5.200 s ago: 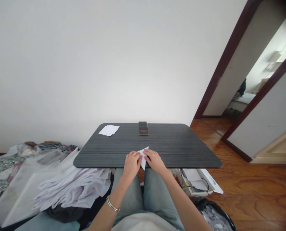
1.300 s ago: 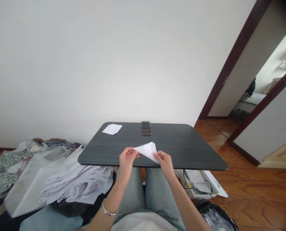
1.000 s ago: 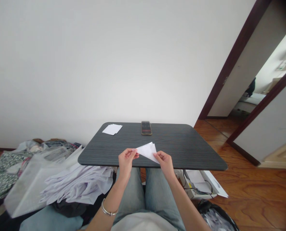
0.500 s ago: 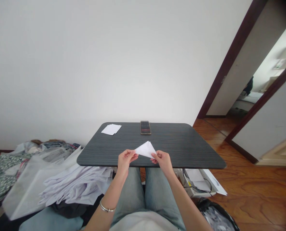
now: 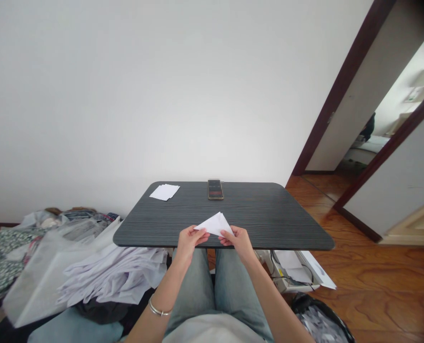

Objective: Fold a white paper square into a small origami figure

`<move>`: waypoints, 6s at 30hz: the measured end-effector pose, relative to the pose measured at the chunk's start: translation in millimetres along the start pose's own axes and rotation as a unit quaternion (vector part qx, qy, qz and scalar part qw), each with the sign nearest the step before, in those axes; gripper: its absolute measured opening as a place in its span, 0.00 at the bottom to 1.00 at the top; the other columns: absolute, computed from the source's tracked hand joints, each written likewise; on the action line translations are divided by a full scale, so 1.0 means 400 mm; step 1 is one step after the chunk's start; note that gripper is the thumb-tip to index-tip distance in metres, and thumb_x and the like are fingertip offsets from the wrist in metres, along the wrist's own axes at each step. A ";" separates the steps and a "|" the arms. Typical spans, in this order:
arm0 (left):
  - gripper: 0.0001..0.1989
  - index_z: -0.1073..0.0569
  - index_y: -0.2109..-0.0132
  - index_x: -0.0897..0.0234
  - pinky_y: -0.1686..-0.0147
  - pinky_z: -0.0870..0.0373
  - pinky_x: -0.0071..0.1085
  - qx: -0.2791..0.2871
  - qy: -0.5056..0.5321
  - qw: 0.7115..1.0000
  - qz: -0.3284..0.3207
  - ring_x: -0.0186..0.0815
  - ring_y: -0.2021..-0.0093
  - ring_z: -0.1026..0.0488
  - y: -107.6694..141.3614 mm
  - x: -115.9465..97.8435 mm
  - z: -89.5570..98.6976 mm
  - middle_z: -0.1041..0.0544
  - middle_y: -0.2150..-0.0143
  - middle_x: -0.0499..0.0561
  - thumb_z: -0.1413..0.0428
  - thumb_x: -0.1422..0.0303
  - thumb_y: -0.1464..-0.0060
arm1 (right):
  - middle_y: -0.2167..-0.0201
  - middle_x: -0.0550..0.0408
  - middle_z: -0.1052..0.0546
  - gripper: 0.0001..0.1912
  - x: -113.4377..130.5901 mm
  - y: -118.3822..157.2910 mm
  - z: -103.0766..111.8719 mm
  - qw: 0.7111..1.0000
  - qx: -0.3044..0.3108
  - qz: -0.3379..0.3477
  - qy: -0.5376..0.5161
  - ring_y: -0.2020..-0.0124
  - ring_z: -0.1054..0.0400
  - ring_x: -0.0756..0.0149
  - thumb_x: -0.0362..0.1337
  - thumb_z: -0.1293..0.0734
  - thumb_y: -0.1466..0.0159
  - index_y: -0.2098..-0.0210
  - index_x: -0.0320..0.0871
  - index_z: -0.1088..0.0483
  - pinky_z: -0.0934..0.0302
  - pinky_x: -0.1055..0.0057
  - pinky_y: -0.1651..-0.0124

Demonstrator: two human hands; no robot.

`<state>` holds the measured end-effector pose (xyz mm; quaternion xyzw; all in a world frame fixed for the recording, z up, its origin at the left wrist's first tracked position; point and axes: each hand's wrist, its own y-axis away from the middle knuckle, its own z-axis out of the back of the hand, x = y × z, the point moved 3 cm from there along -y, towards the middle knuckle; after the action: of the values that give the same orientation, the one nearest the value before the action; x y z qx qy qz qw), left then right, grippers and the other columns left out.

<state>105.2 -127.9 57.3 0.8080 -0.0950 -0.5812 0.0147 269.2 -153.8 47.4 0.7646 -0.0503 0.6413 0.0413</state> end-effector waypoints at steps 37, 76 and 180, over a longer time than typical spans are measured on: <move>0.20 0.29 0.59 0.70 0.68 0.25 0.26 -0.025 0.024 0.999 -0.017 0.35 0.70 0.23 0.021 0.010 0.001 0.21 0.73 0.52 0.36 0.71 0.62 | 0.82 0.52 0.24 0.17 0.008 0.006 -0.002 1.000 -0.002 -0.006 0.015 0.81 0.30 0.64 0.46 0.27 0.57 0.77 0.37 0.27 0.33 0.69 0.75; 0.09 0.24 0.72 0.71 0.83 0.38 0.23 0.061 -0.151 0.986 0.037 0.34 0.78 0.29 0.049 -0.016 -0.034 0.23 0.77 0.53 0.38 0.68 0.62 | 0.83 0.52 0.24 0.22 0.018 0.021 -0.020 0.999 -0.002 0.039 0.007 0.82 0.31 0.65 0.54 0.33 0.50 0.80 0.39 0.26 0.36 0.70 0.76; 0.17 0.25 0.66 0.71 0.78 0.34 0.25 0.010 0.002 1.000 -0.005 0.34 0.73 0.28 0.036 0.048 -0.088 0.23 0.71 0.54 0.36 0.65 0.66 | 0.85 0.58 0.29 0.16 0.023 0.031 -0.016 0.995 -0.064 0.057 -0.051 0.84 0.37 0.72 0.48 0.31 0.49 0.81 0.41 0.33 0.39 0.75 0.79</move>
<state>142.2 -148.4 52.5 0.8099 -0.0965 -0.5786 0.0040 263.1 -165.4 57.6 0.7880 -0.1364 0.5981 0.0511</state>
